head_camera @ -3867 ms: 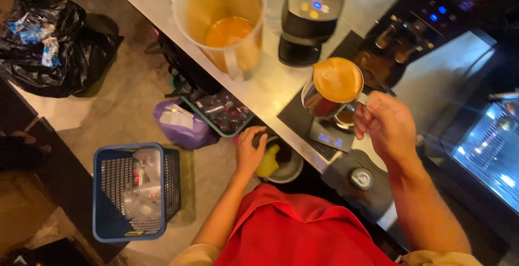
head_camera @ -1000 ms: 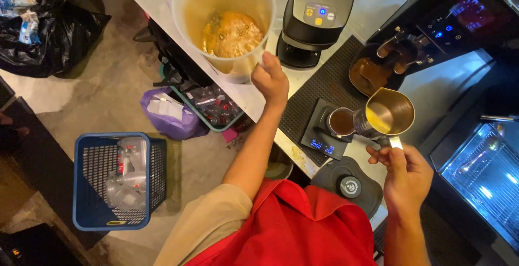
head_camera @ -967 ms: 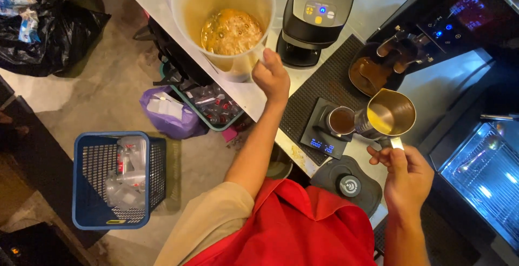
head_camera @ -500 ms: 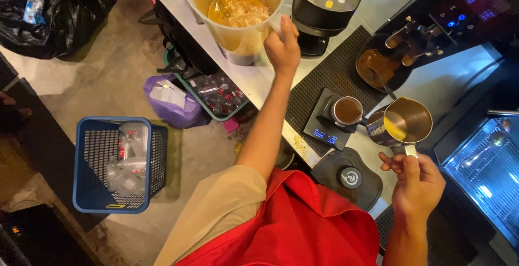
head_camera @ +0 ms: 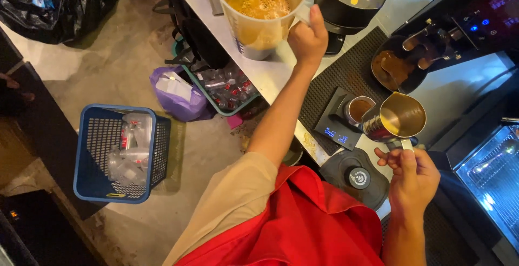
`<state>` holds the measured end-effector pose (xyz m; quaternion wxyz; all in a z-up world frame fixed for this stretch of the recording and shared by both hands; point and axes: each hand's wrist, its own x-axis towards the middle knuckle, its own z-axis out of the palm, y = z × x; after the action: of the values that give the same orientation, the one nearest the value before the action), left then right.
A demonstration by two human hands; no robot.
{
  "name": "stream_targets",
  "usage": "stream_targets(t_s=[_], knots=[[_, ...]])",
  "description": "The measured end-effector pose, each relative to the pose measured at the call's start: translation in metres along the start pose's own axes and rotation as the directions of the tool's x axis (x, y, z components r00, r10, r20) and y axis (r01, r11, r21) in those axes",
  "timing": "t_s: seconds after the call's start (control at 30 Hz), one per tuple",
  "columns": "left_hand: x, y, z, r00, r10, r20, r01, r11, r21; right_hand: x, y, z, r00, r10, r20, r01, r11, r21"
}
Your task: The person prepares coffee by wiping a portafilter, scooping coffee grounds into it, and tamping the grounds. They then place the portafilter into an espresso machine and operate the controls. The person also pours a liquid from a pitcher into a container and handles a metal milk pitcher.
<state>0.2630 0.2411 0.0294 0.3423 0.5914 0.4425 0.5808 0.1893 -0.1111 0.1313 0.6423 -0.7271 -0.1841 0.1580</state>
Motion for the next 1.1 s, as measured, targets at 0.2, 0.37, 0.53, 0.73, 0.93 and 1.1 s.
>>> stream_targets(t_s=[0.2,0.37,0.53,0.73,0.93,1.1], knots=[[0.001,0.007,0.015,0.998,-0.042,-0.037,0.045,0.997,0.065,-0.006,0.02,-0.015,0.999,-0.005,-0.037,0.008,0.998,0.059],[0.008,0.012,0.026,0.992,-0.126,-0.011,0.126,0.988,0.088,-0.009,0.025,-0.021,1.0,0.006,-0.004,-0.006,0.995,0.104],[0.01,0.014,0.025,0.992,-0.129,0.018,0.127,0.99,0.064,-0.014,0.036,-0.024,0.999,0.031,-0.019,-0.026,0.98,0.198],[0.014,0.012,-0.013,0.931,-0.157,0.329,0.165,0.986,0.005,-0.019,0.032,-0.016,1.0,0.018,0.005,-0.019,0.975,0.223],[-0.02,0.022,-0.097,0.894,-0.099,0.438,0.177,0.974,-0.141,-0.023,0.031,-0.008,0.995,0.086,-0.047,-0.071,0.964,0.256],[-0.088,0.034,-0.172,0.869,0.121,0.48,0.002,0.969,-0.248,-0.033,0.053,-0.017,0.983,0.139,-0.119,-0.086,0.925,0.37]])
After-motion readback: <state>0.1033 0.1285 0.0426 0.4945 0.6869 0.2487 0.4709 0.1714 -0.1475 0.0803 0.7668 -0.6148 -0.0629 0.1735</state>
